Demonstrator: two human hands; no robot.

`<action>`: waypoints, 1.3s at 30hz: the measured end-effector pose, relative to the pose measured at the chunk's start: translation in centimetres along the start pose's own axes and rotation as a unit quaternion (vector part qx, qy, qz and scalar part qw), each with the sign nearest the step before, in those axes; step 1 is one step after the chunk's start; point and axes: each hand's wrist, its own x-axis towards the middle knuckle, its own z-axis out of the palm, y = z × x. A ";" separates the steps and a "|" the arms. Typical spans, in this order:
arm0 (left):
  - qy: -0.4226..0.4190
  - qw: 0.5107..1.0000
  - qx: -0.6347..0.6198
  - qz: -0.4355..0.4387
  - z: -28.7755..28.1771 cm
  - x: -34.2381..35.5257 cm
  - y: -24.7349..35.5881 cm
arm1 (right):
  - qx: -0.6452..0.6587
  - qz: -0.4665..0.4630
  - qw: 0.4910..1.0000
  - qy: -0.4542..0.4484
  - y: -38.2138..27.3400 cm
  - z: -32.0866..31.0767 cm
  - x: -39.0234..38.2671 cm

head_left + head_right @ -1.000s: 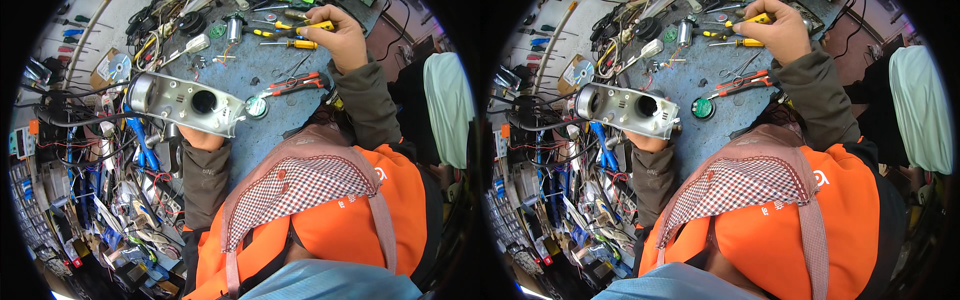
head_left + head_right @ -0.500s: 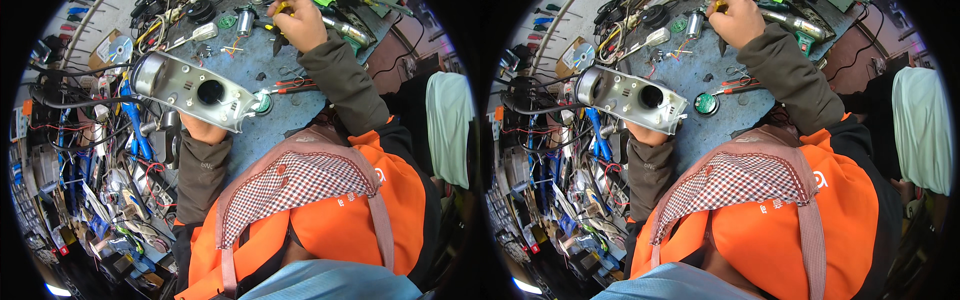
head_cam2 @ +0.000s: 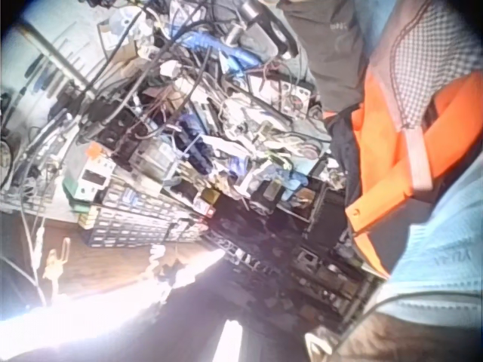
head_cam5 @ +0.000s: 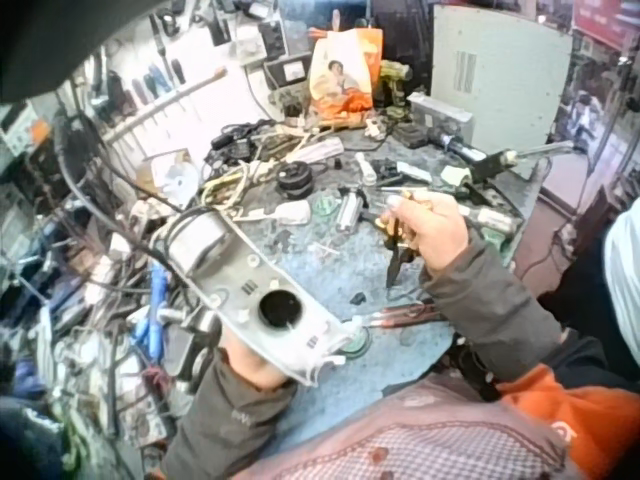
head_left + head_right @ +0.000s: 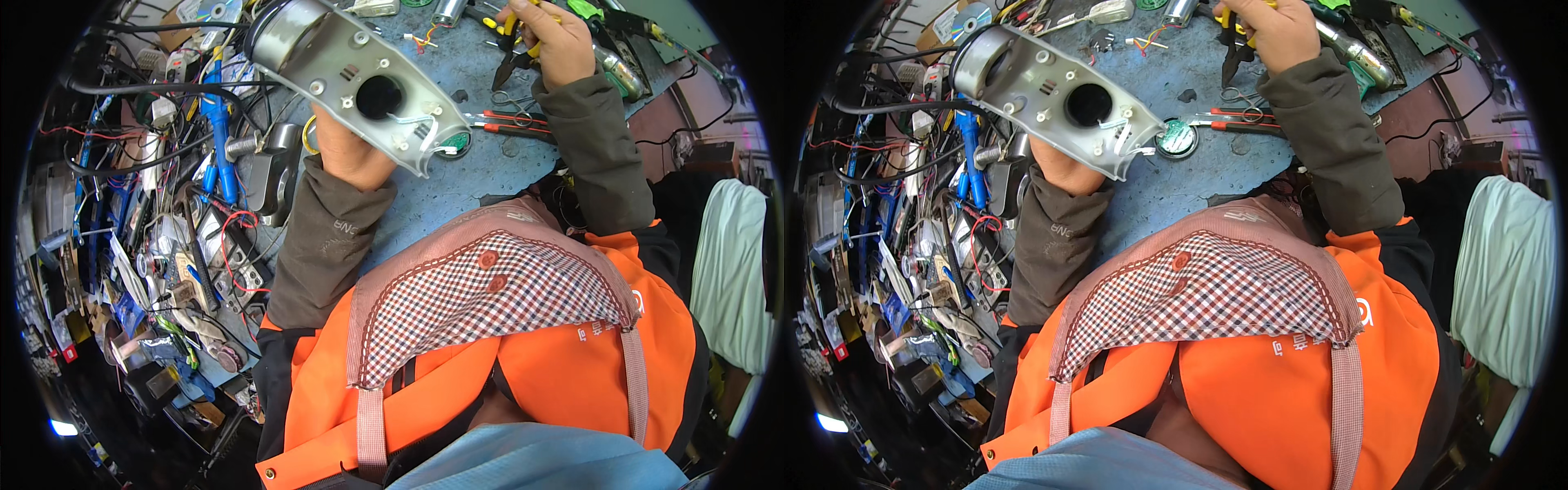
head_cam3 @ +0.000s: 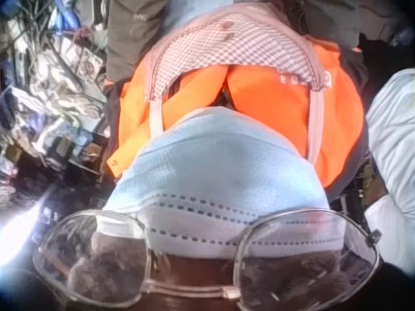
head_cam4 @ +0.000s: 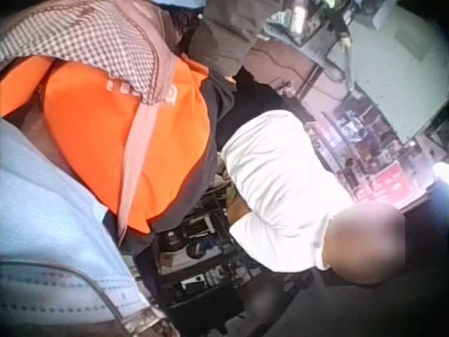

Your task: The person disassembles a small electronic device, removes a cylindrical component, and manipulates wires and internal parts. They use pliers and a screwdriver to adjust and reassemble the device on a cluttered workbench.

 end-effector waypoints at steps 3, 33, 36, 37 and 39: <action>-0.046 0.948 -0.300 -0.092 1.0 0.6 0.6 | 0.145 0.029 0.988 0.052 0.2 -0.2 0.0; -0.120 0.983 0.111 0.084 3.8 0.6 2.7 | 0.125 -0.462 0.841 -0.254 -7.8 9.6 -3.1; -0.106 0.994 0.013 0.034 3.9 0.8 2.5 | 0.193 -0.478 0.820 -0.249 -7.5 10.1 -2.9; -0.102 0.994 -0.008 0.024 3.8 0.9 2.5 | 0.205 -0.435 0.847 -0.228 -6.8 10.7 -3.4; -0.095 0.995 -0.039 0.008 3.7 1.0 2.4 | 0.196 -0.418 0.860 -0.215 -6.4 10.8 -3.4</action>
